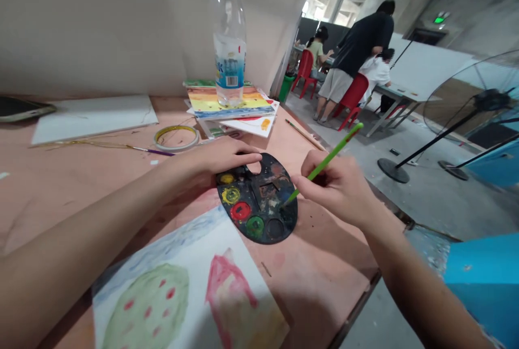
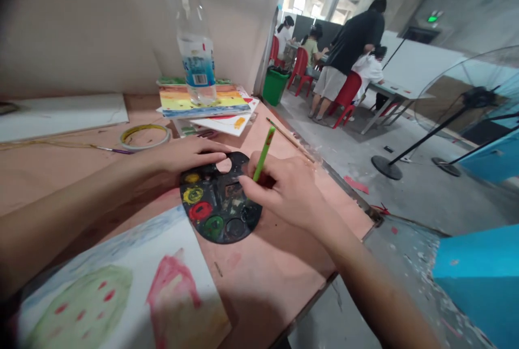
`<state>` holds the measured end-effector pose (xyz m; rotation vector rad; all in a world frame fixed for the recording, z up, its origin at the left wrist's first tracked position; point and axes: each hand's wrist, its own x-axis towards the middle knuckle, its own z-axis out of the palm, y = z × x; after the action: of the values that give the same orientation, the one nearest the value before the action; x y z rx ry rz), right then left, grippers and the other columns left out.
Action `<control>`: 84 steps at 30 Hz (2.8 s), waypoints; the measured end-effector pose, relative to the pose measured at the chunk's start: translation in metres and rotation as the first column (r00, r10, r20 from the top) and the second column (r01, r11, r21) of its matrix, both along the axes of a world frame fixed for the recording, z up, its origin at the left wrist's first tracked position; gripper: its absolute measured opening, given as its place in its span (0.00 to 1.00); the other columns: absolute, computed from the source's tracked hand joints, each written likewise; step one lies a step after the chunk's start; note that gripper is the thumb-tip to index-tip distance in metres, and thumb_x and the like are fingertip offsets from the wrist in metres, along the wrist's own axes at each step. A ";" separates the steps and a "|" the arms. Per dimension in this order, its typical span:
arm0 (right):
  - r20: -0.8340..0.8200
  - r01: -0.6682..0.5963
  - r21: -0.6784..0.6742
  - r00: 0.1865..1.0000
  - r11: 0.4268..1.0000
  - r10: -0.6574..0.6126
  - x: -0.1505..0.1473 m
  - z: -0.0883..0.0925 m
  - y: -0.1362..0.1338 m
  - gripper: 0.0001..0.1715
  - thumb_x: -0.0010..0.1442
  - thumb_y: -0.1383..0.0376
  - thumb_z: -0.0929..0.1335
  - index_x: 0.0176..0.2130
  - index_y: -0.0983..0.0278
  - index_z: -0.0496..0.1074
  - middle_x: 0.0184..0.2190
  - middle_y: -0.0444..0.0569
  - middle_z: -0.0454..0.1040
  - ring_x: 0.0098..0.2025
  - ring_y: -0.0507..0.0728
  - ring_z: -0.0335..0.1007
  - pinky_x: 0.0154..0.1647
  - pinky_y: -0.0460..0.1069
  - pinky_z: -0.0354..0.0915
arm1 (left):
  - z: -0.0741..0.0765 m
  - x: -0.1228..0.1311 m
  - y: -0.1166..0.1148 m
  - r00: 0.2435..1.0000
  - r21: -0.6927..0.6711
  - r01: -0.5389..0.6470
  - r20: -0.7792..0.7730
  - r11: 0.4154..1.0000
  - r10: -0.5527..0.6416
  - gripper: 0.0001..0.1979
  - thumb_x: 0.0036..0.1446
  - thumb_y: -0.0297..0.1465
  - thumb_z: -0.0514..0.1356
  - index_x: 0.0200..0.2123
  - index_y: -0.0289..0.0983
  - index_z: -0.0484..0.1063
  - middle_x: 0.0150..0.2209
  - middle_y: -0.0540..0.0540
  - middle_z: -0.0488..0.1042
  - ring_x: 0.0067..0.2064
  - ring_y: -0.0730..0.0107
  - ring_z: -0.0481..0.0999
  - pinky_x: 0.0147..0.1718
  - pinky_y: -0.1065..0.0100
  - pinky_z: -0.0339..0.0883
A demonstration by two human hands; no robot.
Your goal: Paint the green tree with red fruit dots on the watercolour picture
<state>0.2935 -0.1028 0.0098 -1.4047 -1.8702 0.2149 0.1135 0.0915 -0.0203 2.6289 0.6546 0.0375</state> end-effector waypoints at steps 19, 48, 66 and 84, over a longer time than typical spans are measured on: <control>0.012 -0.006 0.049 1.000 0.999 0.006 0.016 -0.014 -0.001 0.19 0.65 0.71 0.64 0.24 0.62 0.58 0.22 0.40 0.59 0.25 0.49 0.57 0.28 0.48 0.54 | -0.011 -0.001 0.009 1.000 -0.012 0.003 -0.005 1.000 -0.003 0.30 0.64 0.54 0.47 0.59 0.46 0.72 0.61 0.51 0.72 0.60 0.59 0.71 0.60 0.64 0.60; -0.105 -0.044 0.036 0.993 0.998 0.047 0.013 -0.016 -0.005 0.18 0.65 0.68 0.67 0.24 0.61 0.65 0.21 0.43 0.65 0.25 0.52 0.63 0.27 0.50 0.59 | -0.003 0.007 0.001 0.997 0.000 -0.065 -0.051 0.998 0.065 0.32 0.61 0.53 0.47 0.59 0.44 0.72 0.60 0.52 0.73 0.59 0.58 0.71 0.58 0.68 0.58; -0.140 -0.010 -0.006 0.990 1.000 0.009 0.017 -0.016 -0.004 0.19 0.64 0.72 0.67 0.24 0.62 0.59 0.21 0.40 0.59 0.23 0.49 0.55 0.25 0.49 0.53 | -0.005 0.008 0.002 0.995 0.017 -0.078 -0.056 0.997 0.079 0.32 0.60 0.54 0.46 0.58 0.46 0.74 0.58 0.53 0.75 0.57 0.58 0.72 0.56 0.66 0.59; -0.168 0.033 0.013 0.985 0.999 -0.030 0.021 -0.018 -0.006 0.19 0.65 0.70 0.67 0.25 0.61 0.61 0.22 0.41 0.60 0.24 0.50 0.57 0.25 0.50 0.54 | -0.007 0.010 0.004 0.993 -0.007 -0.099 -0.064 0.995 0.099 0.33 0.60 0.55 0.46 0.58 0.46 0.73 0.57 0.51 0.75 0.57 0.52 0.71 0.58 0.60 0.58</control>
<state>0.3146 -0.1084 -0.0081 -1.3616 -1.7072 0.2929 0.1233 0.0952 -0.0275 2.5951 0.8042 -0.0198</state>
